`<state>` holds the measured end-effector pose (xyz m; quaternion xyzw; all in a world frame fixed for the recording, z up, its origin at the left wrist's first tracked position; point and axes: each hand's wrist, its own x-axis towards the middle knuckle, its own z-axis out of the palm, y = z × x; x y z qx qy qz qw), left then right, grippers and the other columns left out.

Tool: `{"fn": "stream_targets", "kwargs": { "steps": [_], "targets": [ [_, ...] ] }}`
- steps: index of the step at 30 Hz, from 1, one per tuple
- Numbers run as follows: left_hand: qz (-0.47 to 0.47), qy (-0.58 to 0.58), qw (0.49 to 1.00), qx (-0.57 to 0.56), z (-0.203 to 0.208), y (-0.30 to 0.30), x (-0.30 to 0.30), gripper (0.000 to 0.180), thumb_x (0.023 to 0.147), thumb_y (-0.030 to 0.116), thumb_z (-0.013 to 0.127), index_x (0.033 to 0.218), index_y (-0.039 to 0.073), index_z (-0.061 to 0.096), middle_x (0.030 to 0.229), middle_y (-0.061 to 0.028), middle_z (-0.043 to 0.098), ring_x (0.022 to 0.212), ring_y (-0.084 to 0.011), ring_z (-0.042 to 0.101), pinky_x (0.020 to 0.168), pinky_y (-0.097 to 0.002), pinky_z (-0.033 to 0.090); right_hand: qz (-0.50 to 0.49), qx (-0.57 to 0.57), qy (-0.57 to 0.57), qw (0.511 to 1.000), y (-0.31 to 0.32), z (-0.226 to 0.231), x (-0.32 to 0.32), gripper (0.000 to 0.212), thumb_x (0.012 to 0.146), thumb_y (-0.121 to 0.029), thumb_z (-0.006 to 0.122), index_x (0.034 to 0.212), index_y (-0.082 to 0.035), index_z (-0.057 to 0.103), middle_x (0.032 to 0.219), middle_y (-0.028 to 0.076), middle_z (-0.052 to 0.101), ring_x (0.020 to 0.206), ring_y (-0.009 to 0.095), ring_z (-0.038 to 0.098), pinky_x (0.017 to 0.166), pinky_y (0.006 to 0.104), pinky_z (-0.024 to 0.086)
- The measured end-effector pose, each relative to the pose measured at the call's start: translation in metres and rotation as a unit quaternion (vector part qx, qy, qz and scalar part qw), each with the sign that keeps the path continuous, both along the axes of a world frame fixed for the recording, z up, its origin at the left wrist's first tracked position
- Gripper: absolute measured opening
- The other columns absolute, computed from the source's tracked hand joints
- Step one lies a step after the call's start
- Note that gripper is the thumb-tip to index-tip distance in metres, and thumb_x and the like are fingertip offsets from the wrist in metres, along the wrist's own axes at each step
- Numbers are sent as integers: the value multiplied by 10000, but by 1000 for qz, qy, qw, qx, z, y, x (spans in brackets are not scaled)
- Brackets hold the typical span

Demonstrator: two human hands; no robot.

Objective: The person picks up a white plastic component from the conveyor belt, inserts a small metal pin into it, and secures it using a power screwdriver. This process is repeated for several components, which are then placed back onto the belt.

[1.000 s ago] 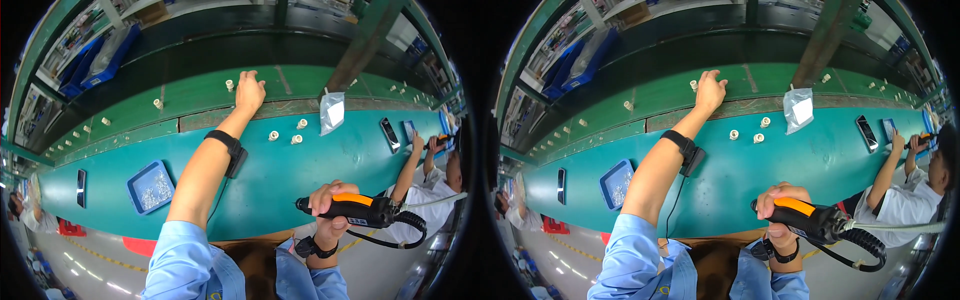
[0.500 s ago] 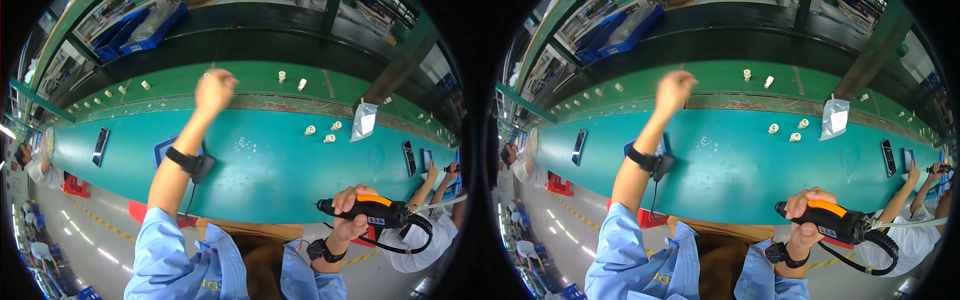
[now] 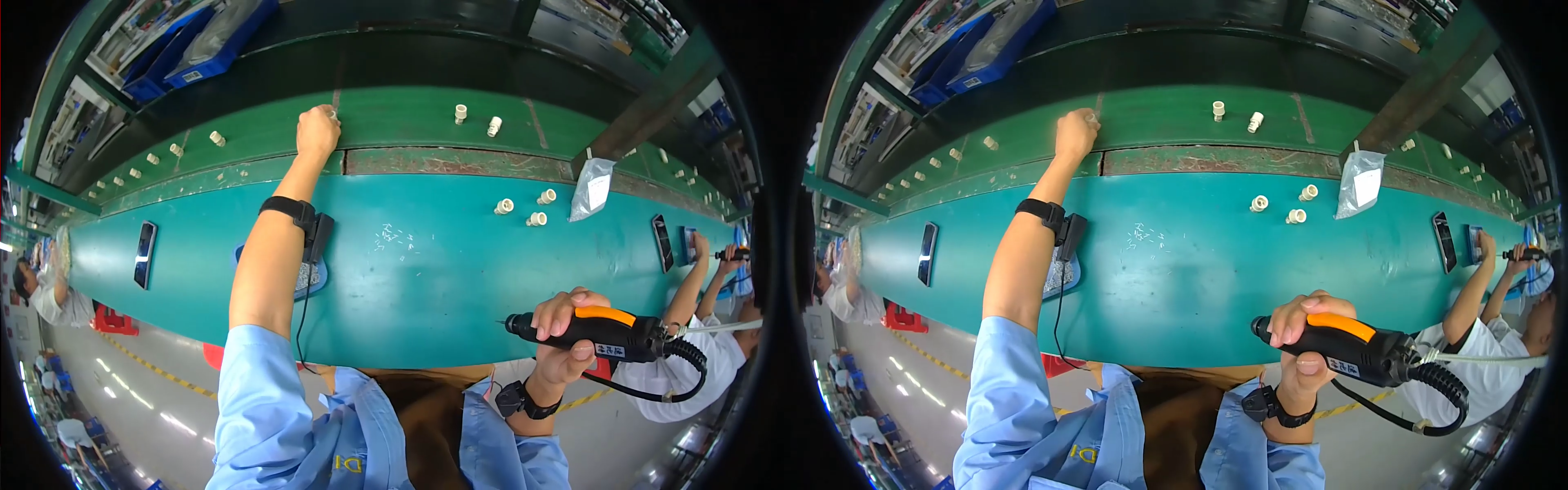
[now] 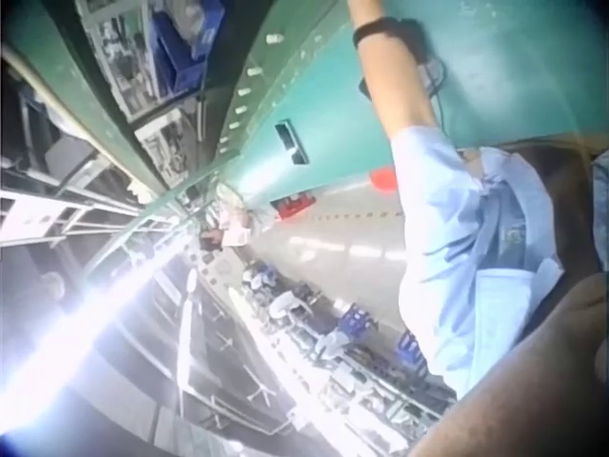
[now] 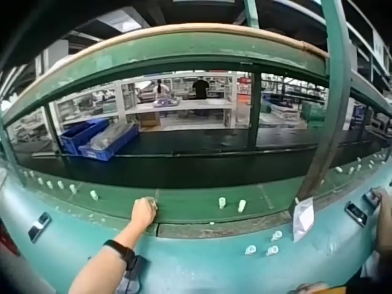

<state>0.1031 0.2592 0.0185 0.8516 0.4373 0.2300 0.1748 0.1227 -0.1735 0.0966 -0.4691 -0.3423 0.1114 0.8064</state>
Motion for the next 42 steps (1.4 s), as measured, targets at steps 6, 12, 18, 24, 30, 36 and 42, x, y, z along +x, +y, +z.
{"fn": "stream_targets", "kwargs": {
  "steps": [6, 12, 18, 24, 30, 36, 42],
  "targets": [
    [-127, -6, 992, -11, 51, -33, -4, 265, 702, 130, 675, 949, 35, 676, 886, -202, 651, 861, -344, 634, 768, -396, 507, 4, 5, -1, 1000, 0, 4, -6, 545, 829, -460, 583, 1096, -15, 415, 749, 26, 457, 565, 122, 454, 530, 260, 388],
    [-412, -75, 903, -101, 55, -215, -73, 193, 735, 48, 646, 923, 6, 644, 823, -175, 637, 760, -343, 618, 703, -399, 507, 20, 34, -21, 999, -6, 3, -6, 565, 840, -472, 563, 1132, -8, 427, 757, 24, 456, 568, 122, 441, 535, 261, 380],
    [-332, -104, 924, -160, -2, -275, -91, 217, 738, 22, 638, 953, 12, 607, 930, -138, 612, 803, -329, 607, 678, -406, 503, 42, 58, -28, 997, 0, 2, -6, 592, 851, -475, 541, 1202, -8, 446, 754, 21, 454, 598, 126, 444, 554, 267, 374],
    [-317, -126, 930, -136, -7, -283, -96, 269, 740, 27, 650, 1002, 25, 587, 942, -114, 611, 795, -301, 611, 673, -384, 507, 42, 76, -20, 996, 34, 1, 11, 564, 855, -459, 534, 1204, -21, 461, 747, 16, 453, 610, 132, 449, 574, 283, 375],
    [-289, -119, 938, -152, 0, -285, -98, 423, 726, 48, 696, 1121, 49, 548, 1020, -102, 597, 747, -259, 618, 638, -354, 514, 88, 96, -34, 991, 95, -19, 31, 490, 857, -399, 544, 1174, -32, 480, 738, 13, 460, 613, 138, 453, 591, 299, 393],
    [-234, -155, 943, -179, 17, -275, -110, 528, 699, 63, 729, 1185, 61, 522, 1042, -89, 581, 730, -217, 594, 622, -325, 500, 49, 34, -58, 997, 123, -37, 36, 386, 867, -323, 548, 1126, -42, 491, 729, 16, 466, 604, 140, 458, 597, 325, 409],
    [-186, -211, 940, -196, 13, -251, -112, 428, 719, 106, 727, 1113, 39, 572, 992, -97, 558, 694, -253, 553, 591, -330, 474, 54, 69, -27, 996, 115, -31, 39, 357, 874, -323, 535, 1105, -53, 497, 732, 14, 474, 602, 139, 459, 586, 316, 407]
  ]
}}
